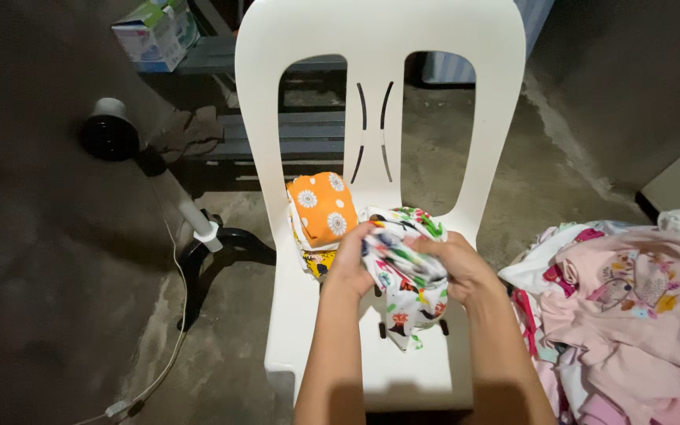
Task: The person folds several small garments one by one on a white plastic chair, including a white cloth, a pink cloth, a white cloth, an orange patterned cloth, and a multicolored patterned cloth. Each item is smoothed, folded into a compact rectangle, and stacked on the chair.
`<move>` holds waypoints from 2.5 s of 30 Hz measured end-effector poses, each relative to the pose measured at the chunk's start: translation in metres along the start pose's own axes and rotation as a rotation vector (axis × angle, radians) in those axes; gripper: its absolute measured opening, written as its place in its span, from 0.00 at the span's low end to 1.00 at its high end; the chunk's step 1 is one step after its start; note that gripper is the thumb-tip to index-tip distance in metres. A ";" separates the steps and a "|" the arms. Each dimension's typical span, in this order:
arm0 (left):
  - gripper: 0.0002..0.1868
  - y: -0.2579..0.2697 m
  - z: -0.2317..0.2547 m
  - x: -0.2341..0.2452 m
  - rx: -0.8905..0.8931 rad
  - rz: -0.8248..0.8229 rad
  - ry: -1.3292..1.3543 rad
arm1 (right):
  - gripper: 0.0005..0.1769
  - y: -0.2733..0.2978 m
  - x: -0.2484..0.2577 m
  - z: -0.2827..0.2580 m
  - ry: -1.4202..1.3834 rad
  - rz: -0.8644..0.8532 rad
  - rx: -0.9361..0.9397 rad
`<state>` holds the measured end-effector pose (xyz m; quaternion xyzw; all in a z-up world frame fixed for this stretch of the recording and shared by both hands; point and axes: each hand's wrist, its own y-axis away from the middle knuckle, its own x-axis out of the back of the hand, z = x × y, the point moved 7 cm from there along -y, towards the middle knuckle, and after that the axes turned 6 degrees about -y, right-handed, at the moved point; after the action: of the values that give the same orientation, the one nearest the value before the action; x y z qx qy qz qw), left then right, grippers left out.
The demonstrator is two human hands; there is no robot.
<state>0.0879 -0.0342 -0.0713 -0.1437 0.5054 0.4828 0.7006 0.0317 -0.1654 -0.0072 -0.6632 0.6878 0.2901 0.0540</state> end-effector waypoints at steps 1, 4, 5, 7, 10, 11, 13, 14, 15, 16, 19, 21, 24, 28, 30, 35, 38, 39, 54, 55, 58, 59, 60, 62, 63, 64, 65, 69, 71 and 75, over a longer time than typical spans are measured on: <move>0.11 0.002 0.001 -0.004 0.007 -0.034 0.033 | 0.21 -0.001 0.005 0.002 0.004 0.064 -0.015; 0.13 0.011 0.003 -0.018 0.024 -0.111 0.057 | 0.20 -0.006 0.010 0.000 -0.209 0.076 0.047; 0.13 0.014 0.003 -0.024 0.018 -0.135 0.052 | 0.20 -0.009 0.007 0.004 -0.314 0.045 0.007; 0.14 0.021 0.002 -0.035 0.006 -0.183 0.042 | 0.21 -0.014 0.000 0.011 -0.523 -0.019 -0.073; 0.17 0.029 0.002 -0.043 -0.017 -0.184 0.056 | 0.19 -0.023 0.000 0.013 -0.435 -0.020 -0.005; 0.17 0.031 0.005 -0.046 -0.036 -0.206 0.077 | 0.18 -0.025 0.008 0.013 -0.275 0.100 0.041; 0.18 0.036 0.011 -0.052 -0.075 -0.250 0.119 | 0.16 -0.024 0.020 0.009 0.050 0.336 0.130; 0.19 0.037 0.013 -0.053 -0.078 -0.254 0.080 | 0.16 -0.023 0.018 0.004 0.106 0.346 0.220; 0.19 0.039 0.014 -0.054 -0.079 -0.259 0.042 | 0.16 -0.020 0.018 -0.002 0.163 0.357 0.312; 0.20 0.040 0.014 -0.055 -0.080 -0.264 0.003 | 0.17 -0.016 0.018 -0.008 0.219 0.367 0.404; 0.21 0.042 0.012 -0.049 -0.081 -0.199 -0.210 | 0.31 -0.019 0.016 0.000 0.228 0.270 0.234; 0.19 0.039 0.012 -0.041 -0.097 -0.134 -0.377 | 0.19 -0.018 0.014 -0.002 0.279 0.254 0.275; 0.17 0.032 0.013 -0.025 -0.133 0.035 -0.620 | 0.09 -0.014 0.017 -0.022 0.045 0.186 0.493; 0.17 0.048 0.047 -0.014 -0.444 0.227 -0.996 | 0.09 0.013 0.054 -0.066 -0.194 0.200 0.736; 0.17 0.064 0.057 0.008 -0.295 0.437 -0.873 | 0.08 0.027 0.085 -0.081 -0.122 0.426 0.744; 0.12 0.105 0.095 -0.011 -0.528 0.317 -0.703 | 0.10 0.057 0.117 -0.117 0.389 0.516 0.856; 0.15 0.107 0.102 -0.047 -0.567 0.271 -0.968 | 0.16 0.043 0.098 -0.110 0.969 0.534 0.577; 0.16 0.103 0.099 -0.063 -0.523 0.256 -1.107 | 0.23 0.037 0.084 -0.107 1.260 0.517 0.480; 0.10 0.106 0.121 -0.219 -0.863 -0.194 -2.081 | 0.23 0.036 -0.044 -0.091 1.124 -0.317 0.096; 0.09 0.104 0.121 -0.219 -0.912 -0.362 -2.047 | 0.22 0.038 -0.042 -0.099 1.198 -0.309 0.115; 0.07 0.088 0.129 -0.205 -0.633 -0.596 -1.617 | 0.20 0.037 -0.035 -0.123 1.636 -0.182 0.079; 0.08 0.085 0.131 -0.200 -0.479 -0.617 -1.420 | 0.20 0.039 -0.033 -0.129 1.815 -0.113 0.051; 0.07 0.088 0.135 -0.198 -0.475 -0.611 -1.438 | 0.21 0.044 -0.040 -0.134 1.909 -0.118 0.166; 0.05 0.096 0.139 -0.202 -0.465 -0.601 -1.476 | 0.25 0.056 -0.055 -0.143 2.089 -0.129 0.402; 0.08 0.101 0.140 -0.204 -0.561 -0.500 -1.811 | 0.22 0.065 -0.064 -0.150 2.159 -0.138 0.543; 0.10 0.109 0.142 -0.207 -0.655 -0.374 -2.142 | 0.20 0.074 -0.073 -0.160 2.225 -0.147 0.687; 0.13 0.117 0.145 -0.211 -0.742 -0.220 -2.467 | 0.17 0.083 -0.081 -0.170 2.283 -0.159 0.834; 0.07 0.167 0.153 -0.258 -1.455 -0.180 -2.565 | 0.11 0.091 -0.078 -0.229 2.274 0.088 0.615; 0.08 0.205 0.162 -0.271 -2.044 -0.050 -2.315 | 0.10 0.124 -0.092 -0.244 2.202 0.190 1.114; 0.10 0.178 0.167 -0.265 -1.487 -0.176 -2.386 | 0.08 0.128 -0.097 -0.224 2.332 0.088 1.299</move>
<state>0.0308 0.0274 0.2788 -0.0160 -0.7643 0.4182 0.4906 -0.0088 -0.1913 0.2645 -0.3534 0.3648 -0.8190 -0.2668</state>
